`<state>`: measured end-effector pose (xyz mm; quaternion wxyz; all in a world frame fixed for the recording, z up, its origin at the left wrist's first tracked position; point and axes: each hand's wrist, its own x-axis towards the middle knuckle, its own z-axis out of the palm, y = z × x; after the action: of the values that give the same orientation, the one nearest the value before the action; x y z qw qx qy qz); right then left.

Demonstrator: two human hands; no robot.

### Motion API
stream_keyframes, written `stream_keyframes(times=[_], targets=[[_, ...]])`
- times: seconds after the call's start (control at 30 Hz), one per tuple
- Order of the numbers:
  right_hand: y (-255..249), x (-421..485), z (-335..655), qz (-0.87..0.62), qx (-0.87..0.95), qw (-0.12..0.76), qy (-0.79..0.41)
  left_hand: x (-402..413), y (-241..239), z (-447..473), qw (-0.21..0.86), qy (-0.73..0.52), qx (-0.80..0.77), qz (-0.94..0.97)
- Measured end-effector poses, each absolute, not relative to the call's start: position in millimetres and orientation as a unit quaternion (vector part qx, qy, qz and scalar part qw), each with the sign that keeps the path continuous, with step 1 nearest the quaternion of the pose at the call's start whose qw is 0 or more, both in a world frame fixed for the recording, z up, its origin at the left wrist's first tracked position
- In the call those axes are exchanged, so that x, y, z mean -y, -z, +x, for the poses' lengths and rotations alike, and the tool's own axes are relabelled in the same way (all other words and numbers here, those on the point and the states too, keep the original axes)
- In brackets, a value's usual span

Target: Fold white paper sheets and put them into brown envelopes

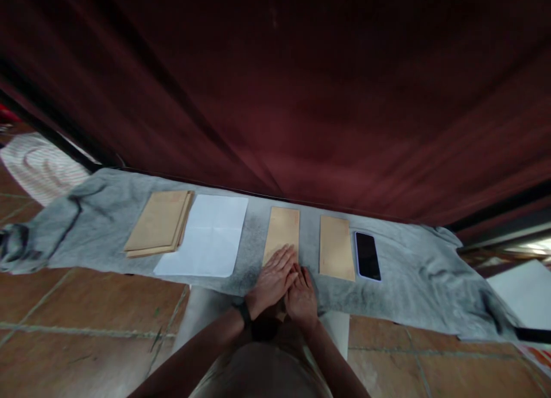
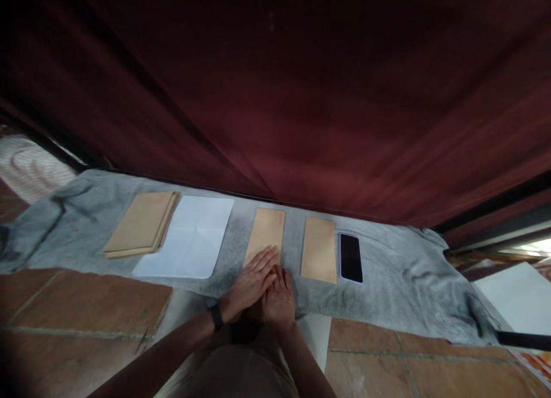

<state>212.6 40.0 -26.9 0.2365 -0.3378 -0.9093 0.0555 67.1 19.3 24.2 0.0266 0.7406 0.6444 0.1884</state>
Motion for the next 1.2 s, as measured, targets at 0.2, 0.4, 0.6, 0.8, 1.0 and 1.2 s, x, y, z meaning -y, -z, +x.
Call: stream_keyframes(times=[0.2, 0.4, 0.6, 0.8, 1.0, 1.2], targets=[[36.2, -39.2, 210.4, -0.368, 0.902, 0.222, -0.034, -55.6, -21.9, 71.1, 0.054, -0.178, -0.621, 0.762], [17.4, -40.3, 207.0, -0.357, 0.904, 0.228, -0.057, -72.8, -8.0, 46.6, 0.026, -0.17, -0.653, 0.737], [5.0, -39.3, 207.2, -0.361, 0.901, 0.23, -0.067, -79.6, -10.2, 17.4, 0.006, -0.157, -0.692, 0.705], [6.5, -40.2, 207.6, -0.361, 0.905, 0.215, -0.065, -26.6, -21.0, 14.4, 0.013, -0.182, -0.637, 0.749], [-1.2, -40.8, 210.7, -0.359, 0.913, 0.183, -0.071, 33.8, -10.4, 22.9, 0.024, -0.145, -0.615, 0.775], [-0.2, -41.3, 211.5, -0.365, 0.912, 0.168, -0.076, 30.3, -6.7, 42.9, 0.009, -0.14, -0.655, 0.743]])
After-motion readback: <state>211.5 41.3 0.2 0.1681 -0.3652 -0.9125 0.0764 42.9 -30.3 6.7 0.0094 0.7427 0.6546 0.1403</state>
